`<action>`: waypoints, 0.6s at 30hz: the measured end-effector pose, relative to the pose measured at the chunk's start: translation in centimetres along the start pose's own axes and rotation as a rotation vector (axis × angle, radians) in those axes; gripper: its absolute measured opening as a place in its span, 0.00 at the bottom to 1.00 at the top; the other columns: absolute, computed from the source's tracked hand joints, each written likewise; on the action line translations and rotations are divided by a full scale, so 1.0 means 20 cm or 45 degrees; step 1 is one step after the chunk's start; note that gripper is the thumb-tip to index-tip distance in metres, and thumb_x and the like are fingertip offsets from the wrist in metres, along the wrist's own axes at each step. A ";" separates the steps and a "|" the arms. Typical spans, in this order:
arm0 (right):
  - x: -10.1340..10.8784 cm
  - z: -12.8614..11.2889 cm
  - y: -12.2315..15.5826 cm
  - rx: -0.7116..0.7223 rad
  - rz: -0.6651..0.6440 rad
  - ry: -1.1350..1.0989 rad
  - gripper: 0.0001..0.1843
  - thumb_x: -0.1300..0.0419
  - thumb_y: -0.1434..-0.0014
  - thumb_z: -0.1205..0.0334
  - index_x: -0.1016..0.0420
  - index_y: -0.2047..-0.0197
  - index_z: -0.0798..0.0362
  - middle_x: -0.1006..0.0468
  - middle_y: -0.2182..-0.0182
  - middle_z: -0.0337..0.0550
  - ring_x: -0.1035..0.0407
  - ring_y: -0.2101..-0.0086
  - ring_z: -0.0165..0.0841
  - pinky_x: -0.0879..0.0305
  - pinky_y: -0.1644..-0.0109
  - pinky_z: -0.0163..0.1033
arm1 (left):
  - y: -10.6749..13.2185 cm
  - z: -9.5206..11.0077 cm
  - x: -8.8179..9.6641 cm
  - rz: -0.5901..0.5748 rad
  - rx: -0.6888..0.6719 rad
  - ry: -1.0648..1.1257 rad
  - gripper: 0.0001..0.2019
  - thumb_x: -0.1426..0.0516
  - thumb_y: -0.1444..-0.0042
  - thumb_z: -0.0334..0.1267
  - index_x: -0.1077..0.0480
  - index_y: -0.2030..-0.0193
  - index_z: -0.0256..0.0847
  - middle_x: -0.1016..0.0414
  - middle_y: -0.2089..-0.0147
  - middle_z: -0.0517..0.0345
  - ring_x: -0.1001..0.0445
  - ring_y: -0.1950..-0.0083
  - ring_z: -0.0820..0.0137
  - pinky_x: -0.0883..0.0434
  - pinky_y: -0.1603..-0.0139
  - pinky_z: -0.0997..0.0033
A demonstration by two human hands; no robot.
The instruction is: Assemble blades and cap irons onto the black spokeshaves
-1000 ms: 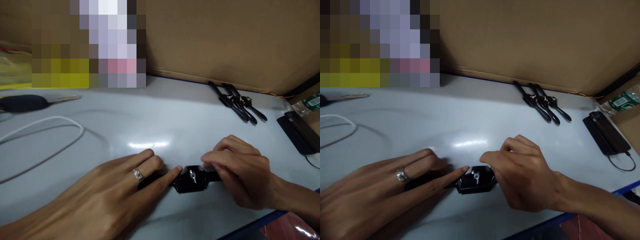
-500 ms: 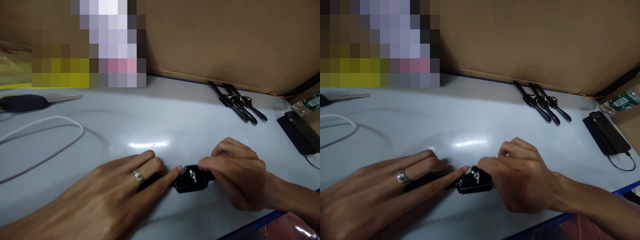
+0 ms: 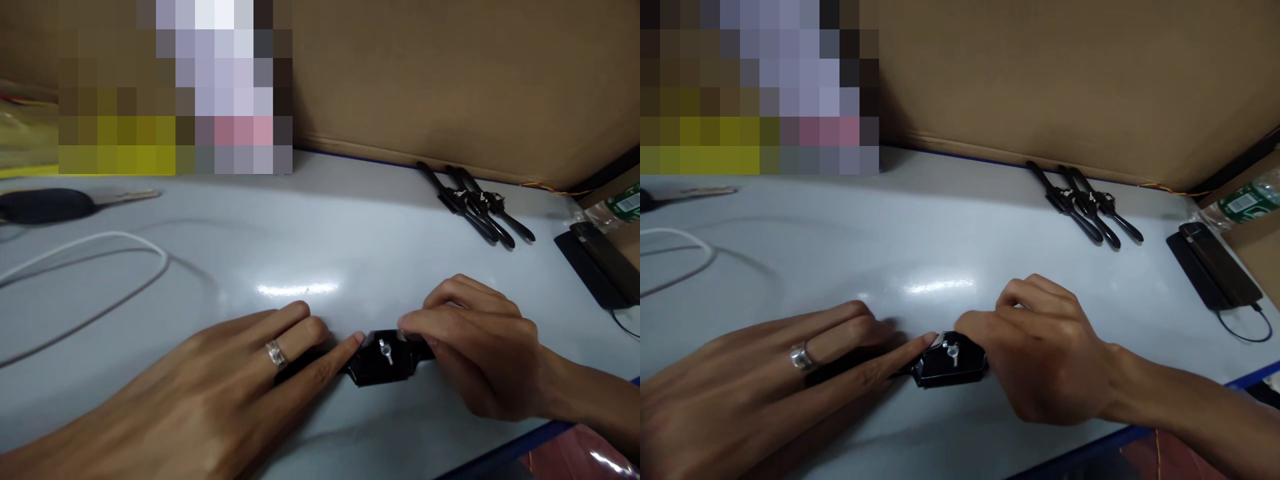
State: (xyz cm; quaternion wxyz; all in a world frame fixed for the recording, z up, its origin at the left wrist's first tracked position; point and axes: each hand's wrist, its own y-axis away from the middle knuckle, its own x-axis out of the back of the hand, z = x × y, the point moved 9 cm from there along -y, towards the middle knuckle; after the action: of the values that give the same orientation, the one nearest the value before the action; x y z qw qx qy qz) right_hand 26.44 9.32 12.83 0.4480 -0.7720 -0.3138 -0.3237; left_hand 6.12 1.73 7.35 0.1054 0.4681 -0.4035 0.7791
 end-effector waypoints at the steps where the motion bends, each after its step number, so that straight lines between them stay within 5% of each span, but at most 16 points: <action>1: 0.00 0.00 0.00 0.003 0.007 -0.003 0.24 0.42 0.28 0.80 0.17 0.40 0.48 0.12 0.62 0.37 0.18 0.63 0.36 0.23 0.58 0.42 | 0.01 0.00 0.00 0.001 -0.001 0.004 0.34 0.49 0.17 0.25 0.25 0.11 0.47 0.13 0.50 0.53 0.12 0.55 0.59 0.13 0.55 0.62; 18: -0.01 -0.01 -0.01 0.041 -0.027 0.001 0.21 0.43 0.28 0.80 0.16 0.43 0.51 0.11 0.63 0.37 0.17 0.62 0.34 0.22 0.56 0.41 | 0.06 0.01 -0.02 -0.051 -0.067 -0.037 0.34 0.50 0.15 0.19 0.25 0.11 0.43 0.12 0.46 0.54 0.11 0.47 0.61 0.12 0.44 0.62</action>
State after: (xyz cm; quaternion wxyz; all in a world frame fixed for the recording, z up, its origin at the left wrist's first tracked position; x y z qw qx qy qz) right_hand 26.05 9.14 12.91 0.4569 -0.7613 -0.3268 -0.3236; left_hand 5.78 0.96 6.34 0.1275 0.4843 -0.4159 0.7591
